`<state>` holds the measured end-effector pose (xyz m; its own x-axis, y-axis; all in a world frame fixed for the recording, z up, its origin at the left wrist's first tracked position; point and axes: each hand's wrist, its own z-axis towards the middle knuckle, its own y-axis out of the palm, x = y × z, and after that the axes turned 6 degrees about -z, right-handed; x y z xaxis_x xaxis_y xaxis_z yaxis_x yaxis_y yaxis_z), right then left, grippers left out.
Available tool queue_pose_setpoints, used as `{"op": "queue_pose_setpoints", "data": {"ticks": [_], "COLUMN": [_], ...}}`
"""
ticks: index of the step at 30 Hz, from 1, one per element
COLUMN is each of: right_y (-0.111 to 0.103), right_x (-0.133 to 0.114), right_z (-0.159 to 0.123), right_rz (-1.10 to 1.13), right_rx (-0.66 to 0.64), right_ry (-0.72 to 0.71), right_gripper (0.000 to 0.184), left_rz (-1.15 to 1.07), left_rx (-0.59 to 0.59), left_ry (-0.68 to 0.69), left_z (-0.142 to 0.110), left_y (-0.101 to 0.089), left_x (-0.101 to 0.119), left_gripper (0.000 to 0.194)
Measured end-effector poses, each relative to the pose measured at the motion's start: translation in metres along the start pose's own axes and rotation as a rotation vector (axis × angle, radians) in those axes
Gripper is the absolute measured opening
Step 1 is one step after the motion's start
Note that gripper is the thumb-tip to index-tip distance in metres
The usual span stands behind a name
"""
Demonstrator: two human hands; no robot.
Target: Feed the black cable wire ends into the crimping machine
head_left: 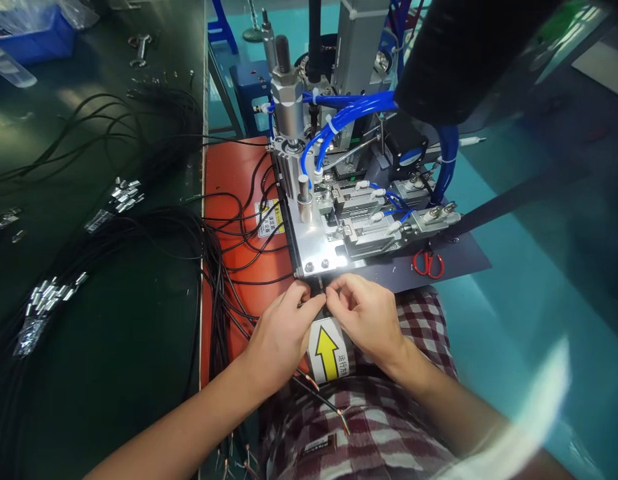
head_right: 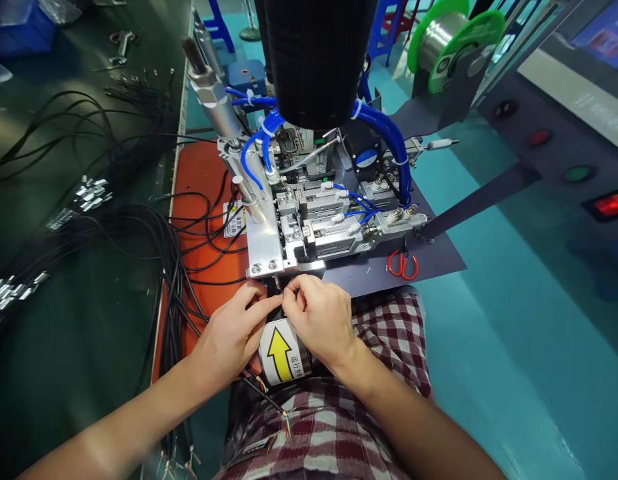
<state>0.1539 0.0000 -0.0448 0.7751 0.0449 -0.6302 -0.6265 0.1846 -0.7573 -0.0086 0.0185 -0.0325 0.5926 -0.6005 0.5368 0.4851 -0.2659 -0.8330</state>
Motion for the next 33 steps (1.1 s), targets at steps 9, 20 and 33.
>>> {"op": "queue_pose_setpoints", "data": {"ticks": [9,20,33], "right_y": [0.005,0.009,0.007], "right_x": [0.021,0.014,0.014], "right_z": [-0.001,-0.005,0.004], "right_rz": [0.603,0.689,1.0], "right_rx": [-0.22,-0.198,-0.358], "right_ry": [0.329,0.43,0.68], "right_gripper": [0.012,0.018,0.026], "left_rz": [-0.01,-0.003,-0.002], "left_rx": [-0.004,-0.012,-0.019], "left_ry": [-0.005,-0.01,0.001], "left_z": [-0.001,-0.002,-0.001], "left_y": [-0.001,-0.001,-0.002], "left_x": [0.0,0.001,0.0], "left_gripper": [0.031,0.031,0.032]}}
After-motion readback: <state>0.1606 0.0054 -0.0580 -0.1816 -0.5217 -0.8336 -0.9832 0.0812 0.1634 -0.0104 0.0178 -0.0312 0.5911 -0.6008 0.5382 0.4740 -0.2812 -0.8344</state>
